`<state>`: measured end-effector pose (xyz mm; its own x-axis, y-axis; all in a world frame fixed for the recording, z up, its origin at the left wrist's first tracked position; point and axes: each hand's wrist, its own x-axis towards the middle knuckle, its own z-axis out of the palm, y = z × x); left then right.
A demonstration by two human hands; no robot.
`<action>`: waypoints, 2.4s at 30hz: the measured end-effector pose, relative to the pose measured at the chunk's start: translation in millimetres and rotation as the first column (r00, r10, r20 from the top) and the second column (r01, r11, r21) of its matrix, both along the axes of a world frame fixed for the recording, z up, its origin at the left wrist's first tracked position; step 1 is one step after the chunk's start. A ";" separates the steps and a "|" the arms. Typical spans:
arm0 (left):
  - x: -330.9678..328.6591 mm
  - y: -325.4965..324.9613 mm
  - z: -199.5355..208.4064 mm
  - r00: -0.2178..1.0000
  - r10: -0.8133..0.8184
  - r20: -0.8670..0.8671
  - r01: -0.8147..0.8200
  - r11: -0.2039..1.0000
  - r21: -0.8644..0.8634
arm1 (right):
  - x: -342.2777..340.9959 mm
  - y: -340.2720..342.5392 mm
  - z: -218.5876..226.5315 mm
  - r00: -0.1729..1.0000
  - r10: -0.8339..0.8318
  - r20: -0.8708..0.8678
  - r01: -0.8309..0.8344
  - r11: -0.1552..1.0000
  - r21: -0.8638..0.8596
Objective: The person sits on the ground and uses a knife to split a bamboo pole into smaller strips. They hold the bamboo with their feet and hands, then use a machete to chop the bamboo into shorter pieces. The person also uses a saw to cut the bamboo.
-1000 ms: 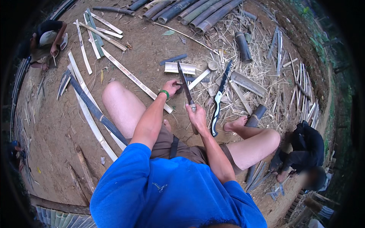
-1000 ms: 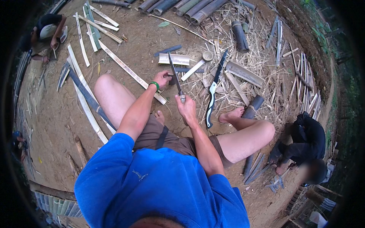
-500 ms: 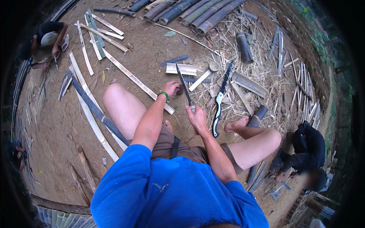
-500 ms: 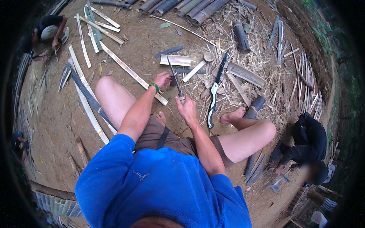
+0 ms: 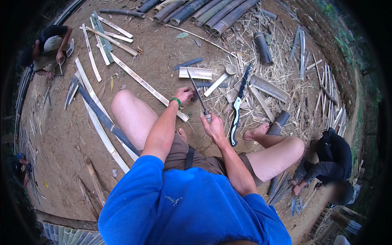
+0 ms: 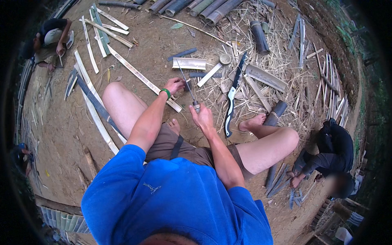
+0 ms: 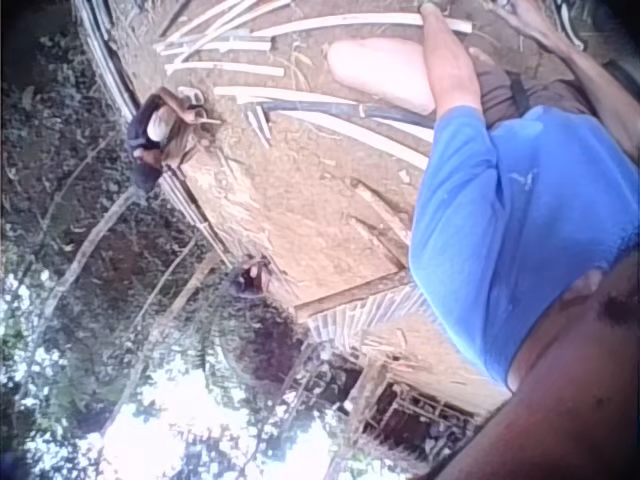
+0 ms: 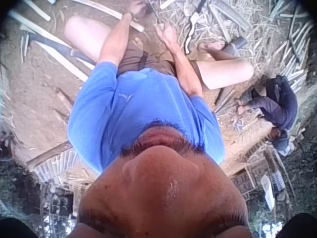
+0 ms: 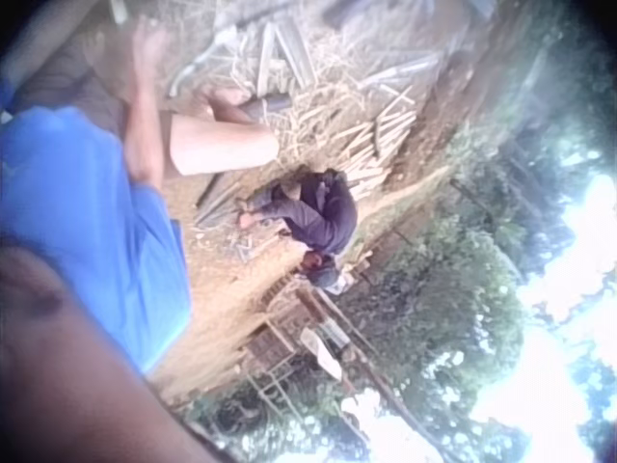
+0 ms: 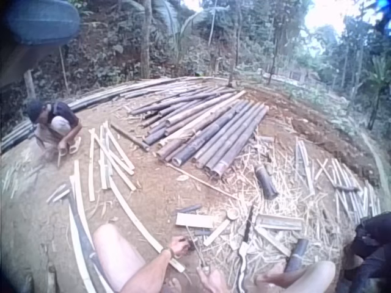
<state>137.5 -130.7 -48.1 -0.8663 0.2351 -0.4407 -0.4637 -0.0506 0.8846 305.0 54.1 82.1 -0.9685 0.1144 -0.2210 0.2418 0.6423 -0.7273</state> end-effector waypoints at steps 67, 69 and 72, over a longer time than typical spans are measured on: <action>-8.4 64.2 147.4 0.205 -0.861 -0.465 -0.045 0.466 -0.884 | 8.1 -42.4 -24.0 0.989 -0.137 0.052 0.135 0.990 0.050; -30.9 66.9 146.7 0.230 -0.719 -0.656 -0.200 0.625 -0.755 | -7.5 -30.8 -26.1 0.981 -0.191 0.039 0.192 0.981 -0.037; -58.8 48.4 162.8 0.472 -0.373 -0.799 -0.373 0.737 -0.564 | -6.7 -13.4 -25.9 0.990 -0.141 0.032 0.140 0.990 0.011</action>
<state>78.7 -82.3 114.6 -0.8484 0.2474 0.4680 0.5069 0.6347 0.5833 298.3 40.8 56.3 -0.9351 0.2510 -0.2501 0.3533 0.6066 -0.7122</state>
